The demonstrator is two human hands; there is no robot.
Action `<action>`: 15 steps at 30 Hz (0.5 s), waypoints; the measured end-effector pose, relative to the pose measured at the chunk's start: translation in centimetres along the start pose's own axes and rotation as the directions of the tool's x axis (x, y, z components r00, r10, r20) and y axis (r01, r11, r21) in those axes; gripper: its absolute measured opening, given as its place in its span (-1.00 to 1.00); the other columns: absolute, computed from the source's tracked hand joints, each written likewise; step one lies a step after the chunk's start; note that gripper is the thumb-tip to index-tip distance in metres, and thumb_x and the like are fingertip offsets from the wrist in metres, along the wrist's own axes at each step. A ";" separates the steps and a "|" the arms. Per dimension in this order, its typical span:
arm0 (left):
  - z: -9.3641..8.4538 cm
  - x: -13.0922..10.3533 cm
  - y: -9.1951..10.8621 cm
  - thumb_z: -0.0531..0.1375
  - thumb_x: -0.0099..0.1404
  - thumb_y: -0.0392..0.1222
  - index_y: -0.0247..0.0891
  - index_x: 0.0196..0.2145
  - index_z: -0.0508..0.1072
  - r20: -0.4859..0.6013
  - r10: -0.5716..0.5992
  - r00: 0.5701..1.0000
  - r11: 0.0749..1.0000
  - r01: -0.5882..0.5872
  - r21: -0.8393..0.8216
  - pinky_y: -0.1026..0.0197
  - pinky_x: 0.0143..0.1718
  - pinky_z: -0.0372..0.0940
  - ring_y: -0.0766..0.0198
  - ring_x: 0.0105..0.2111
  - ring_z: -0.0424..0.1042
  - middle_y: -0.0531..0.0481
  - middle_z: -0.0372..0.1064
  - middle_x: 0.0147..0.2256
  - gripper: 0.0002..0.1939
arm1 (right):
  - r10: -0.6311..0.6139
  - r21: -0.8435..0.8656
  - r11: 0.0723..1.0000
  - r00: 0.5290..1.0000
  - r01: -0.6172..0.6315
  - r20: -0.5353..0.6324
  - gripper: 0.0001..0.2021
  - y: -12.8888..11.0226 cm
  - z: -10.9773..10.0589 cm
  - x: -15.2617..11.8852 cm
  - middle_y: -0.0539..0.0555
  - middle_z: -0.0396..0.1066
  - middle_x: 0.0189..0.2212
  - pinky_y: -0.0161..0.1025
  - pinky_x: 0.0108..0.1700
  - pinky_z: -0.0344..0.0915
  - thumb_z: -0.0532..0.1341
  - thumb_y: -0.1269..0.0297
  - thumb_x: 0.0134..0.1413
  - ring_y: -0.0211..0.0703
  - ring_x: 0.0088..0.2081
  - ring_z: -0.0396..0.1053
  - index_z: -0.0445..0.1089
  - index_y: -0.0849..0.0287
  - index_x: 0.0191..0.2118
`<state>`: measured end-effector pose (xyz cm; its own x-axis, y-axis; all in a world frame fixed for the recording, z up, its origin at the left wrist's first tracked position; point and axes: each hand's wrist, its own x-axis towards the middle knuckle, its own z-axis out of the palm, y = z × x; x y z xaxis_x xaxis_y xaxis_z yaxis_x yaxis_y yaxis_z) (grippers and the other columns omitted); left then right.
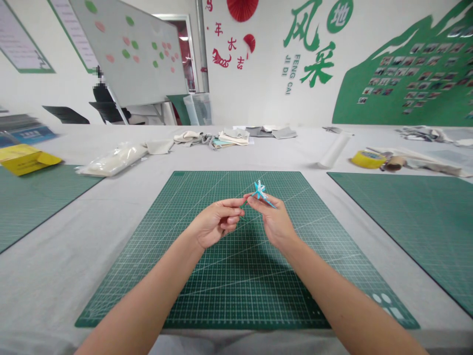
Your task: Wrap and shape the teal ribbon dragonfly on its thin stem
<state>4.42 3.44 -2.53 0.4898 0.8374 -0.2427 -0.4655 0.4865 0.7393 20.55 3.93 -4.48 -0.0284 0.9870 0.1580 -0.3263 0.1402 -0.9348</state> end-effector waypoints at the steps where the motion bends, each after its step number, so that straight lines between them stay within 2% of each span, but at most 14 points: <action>1: 0.1 0.0 0.0 0.19 0.13 -0.54 -0.39 -0.13 0.52 0.001 0.011 1.000 0.999 -0.011 -0.031 0.52 -0.72 -0.09 0.59 -0.67 0.07 0.02 0.29 -0.49 -0.67 | -0.007 0.014 1.000 1.000 0.007 0.001 -0.94 0.1 0.0 0.1 0.01 0.55 -0.32 -0.11 0.06 0.21 0.38 0.23 -0.11 -0.12 -0.16 0.41 0.57 0.05 -0.44; 4: 0.4 0.0 0.1 0.18 0.13 -0.55 -0.39 -0.12 0.52 0.001 0.040 0.999 0.995 -0.040 -0.093 0.53 -0.72 -0.08 0.59 -0.66 0.09 0.03 0.28 -0.49 -0.65 | -0.017 0.083 0.996 0.999 0.014 0.036 -0.89 0.3 0.3 0.1 0.02 0.54 -0.27 -0.13 0.02 0.25 0.36 0.16 -0.07 -0.12 -0.14 0.40 0.57 0.05 -0.41; 5: 0.4 0.0 0.1 0.18 0.13 -0.56 -0.39 -0.14 0.52 -0.004 0.046 0.999 0.994 -0.046 -0.098 0.53 -0.73 -0.07 0.59 -0.66 0.10 0.03 0.28 -0.50 -0.66 | -0.007 0.102 0.995 0.998 0.001 0.059 -0.87 0.3 0.5 0.0 0.02 0.53 -0.26 -0.15 -0.04 0.29 0.35 0.15 -0.06 -0.13 -0.17 0.40 0.57 0.04 -0.38; 7: 0.4 0.1 0.1 0.18 0.12 -0.56 -0.40 -0.16 0.52 -0.019 0.058 0.998 0.994 -0.059 -0.092 0.53 -0.73 -0.07 0.59 -0.66 0.11 0.05 0.26 -0.51 -0.67 | 0.032 0.101 0.994 0.995 -0.042 0.099 -0.83 0.3 0.7 -0.3 0.01 0.50 -0.31 -0.24 -0.28 0.31 0.34 0.15 -0.05 -0.21 -0.32 0.37 0.56 0.04 -0.30; 9: 0.3 0.1 0.1 0.19 0.12 -0.56 -0.39 -0.17 0.53 -0.032 0.065 0.997 0.994 -0.068 -0.085 0.52 -0.73 -0.08 0.59 -0.66 0.12 0.05 0.27 -0.52 -0.68 | 0.067 0.065 0.995 0.993 -0.074 0.095 -0.80 0.1 0.9 -0.5 -0.05 0.42 -0.45 -0.34 -0.55 0.10 0.35 0.18 -0.06 -0.35 -0.54 0.19 0.54 0.05 -0.25; 10: 0.3 0.1 0.1 0.19 0.11 -0.56 -0.39 -0.18 0.53 -0.035 0.067 0.997 0.994 -0.069 -0.084 0.52 -0.73 -0.08 0.59 -0.66 0.12 0.04 0.28 -0.51 -0.68 | 0.078 0.048 0.995 0.994 -0.082 0.078 -0.80 0.0 0.9 -0.5 -0.09 0.34 -0.53 -0.35 -0.61 -0.04 0.36 0.19 -0.07 -0.40 -0.61 0.05 0.54 0.06 -0.26; 12: 0.3 0.1 0.0 0.19 0.11 -0.56 -0.40 -0.19 0.53 -0.034 0.066 0.997 0.994 -0.069 -0.085 0.52 -0.72 -0.08 0.59 -0.65 0.13 0.02 0.31 -0.49 -0.69 | 0.094 0.039 0.995 0.995 -0.095 0.033 -0.80 -0.1 0.9 -0.6 -0.14 0.21 -0.60 -0.32 -0.62 -0.23 0.38 0.22 -0.12 -0.44 -0.65 -0.13 0.53 0.09 -0.29; 15: 0.4 0.0 -0.1 0.18 0.11 -0.56 -0.41 -0.19 0.53 -0.038 0.066 0.997 0.995 -0.068 -0.076 0.52 -0.72 -0.07 0.58 -0.65 0.14 -0.01 0.33 -0.48 -0.69 | 0.123 0.072 0.990 0.992 -0.120 -0.031 -0.81 -0.3 1.0 -0.5 -0.16 0.12 -0.63 -0.30 -0.61 -0.30 0.42 0.24 -0.19 -0.45 -0.65 -0.19 0.51 0.12 -0.35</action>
<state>4.72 3.26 -2.35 0.4301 0.8763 -0.2173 -0.5523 0.4457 0.7045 19.71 3.29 -3.94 -0.0387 0.9987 0.0320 -0.3875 0.0145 -0.9217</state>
